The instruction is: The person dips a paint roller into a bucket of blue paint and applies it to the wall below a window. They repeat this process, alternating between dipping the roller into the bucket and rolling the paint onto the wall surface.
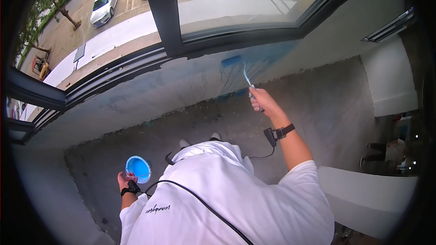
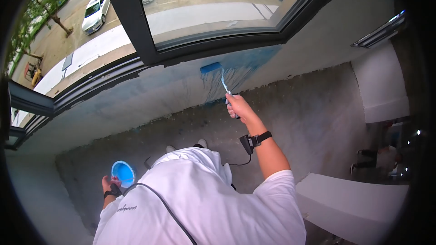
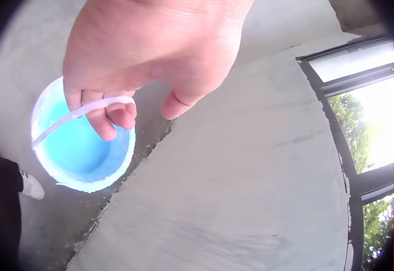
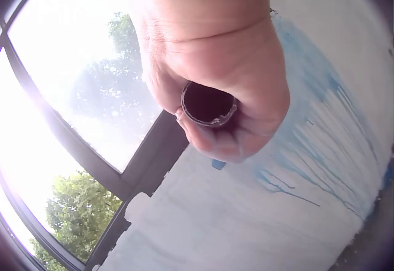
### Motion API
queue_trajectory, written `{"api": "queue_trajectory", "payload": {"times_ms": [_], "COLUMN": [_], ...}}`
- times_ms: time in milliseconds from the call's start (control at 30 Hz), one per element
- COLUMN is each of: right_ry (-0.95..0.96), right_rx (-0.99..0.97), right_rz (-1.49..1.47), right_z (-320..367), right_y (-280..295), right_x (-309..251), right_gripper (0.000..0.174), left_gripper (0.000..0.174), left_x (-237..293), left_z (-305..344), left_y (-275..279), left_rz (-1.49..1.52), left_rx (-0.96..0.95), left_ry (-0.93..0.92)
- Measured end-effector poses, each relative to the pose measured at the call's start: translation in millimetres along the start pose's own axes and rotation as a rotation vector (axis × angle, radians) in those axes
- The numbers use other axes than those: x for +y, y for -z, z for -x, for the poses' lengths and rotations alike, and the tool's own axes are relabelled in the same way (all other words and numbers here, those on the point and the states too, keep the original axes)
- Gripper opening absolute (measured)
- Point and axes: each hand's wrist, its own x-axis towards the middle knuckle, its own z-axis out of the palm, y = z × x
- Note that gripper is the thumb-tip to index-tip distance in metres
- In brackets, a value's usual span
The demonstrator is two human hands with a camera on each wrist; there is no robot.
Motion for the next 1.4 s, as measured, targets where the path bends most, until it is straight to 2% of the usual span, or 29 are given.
{"api": "queue_trajectory", "payload": {"times_ms": [200, 267, 300, 333, 367, 467, 533, 700, 1000, 1133, 1200, 1267, 1300, 1400], "right_ry": [0.071, 0.539, 0.534, 0.521, 0.505, 0.540, 0.559, 0.680, 0.993, 0.908, 0.864, 0.812, 0.755, 0.740], "right_rx": [0.080, 0.276, 0.286, 0.348, 0.408, 0.482, 0.515, 0.449, 0.209, 0.242, 0.350, 0.375, 0.405, 0.375], "right_rz": [0.152, 0.717, 0.699, 0.839, 0.981, 1.108, 1.127, 1.259, 1.311, 1.357, 1.391, 1.376, 1.355, 1.307], "right_z": [-13.3, -16.8, -5.6, 10.6, 19.7, 13.7, 5.7, -23.3, -67.6, -61.4, -54.5, -46.0, -41.6, -40.5], "right_y": [29.3, 49.8, 56.6, 60.7, 68.3, 103.6, 120.2, 136.1, 60.9, 106.1, 137.6, 157.9, 162.2, 159.3], "right_x": [32.6, 49.4, 44.3, 33.0, 26.0, 20.1, 11.8, -6.5, -27.0, -33.2, -31.6, -33.1, -33.0, -33.9], "right_gripper": [0.034, 0.034, 0.034, 0.033, 0.032, 0.032, 0.032, 0.029, 0.028, 0.029, 0.029, 0.029, 0.029, 0.029], "left_gripper": [0.036, 0.036, 0.036, 0.037, 0.037, 0.037, 0.037, 0.036, 0.036, 0.036, 0.036, 0.037, 0.037, 0.038], "left_x": [3.9, 10.9, 6.3, 13.7, 13.8, 5.6, -0.8, -20.5, -52.3, -64.8, -78.5, -89.0, -92.4, -99.8], "left_z": [11.4, 8.8, 17.9, 14.2, 18.6, 35.1, 50.0, 79.1, 98.7, 99.5, 105.1, 102.2, 100.0, 97.5], "left_y": [-14.4, -15.1, -19.7, -17.3, -20.0, -20.5, -19.3, -22.4, 9.0, 30.0, 32.0, 38.6, 46.8, 57.5], "left_rz": [-0.137, -0.140, -0.073, -0.062, -0.057, -0.036, -0.097, 0.012, 0.080, 0.103, 0.086, 0.088, 0.082, 0.080], "left_rx": [0.004, -0.060, -0.040, -0.068, -0.046, 0.001, -0.101, 0.008, 0.042, 0.055, 0.095, 0.066, 0.037, 0.022], "left_ry": [-0.042, -0.010, -0.028, 0.036, 0.017, -0.016, -0.030, -0.062, -0.075, -0.038, -0.032, -0.037, -0.046, -0.020]}}
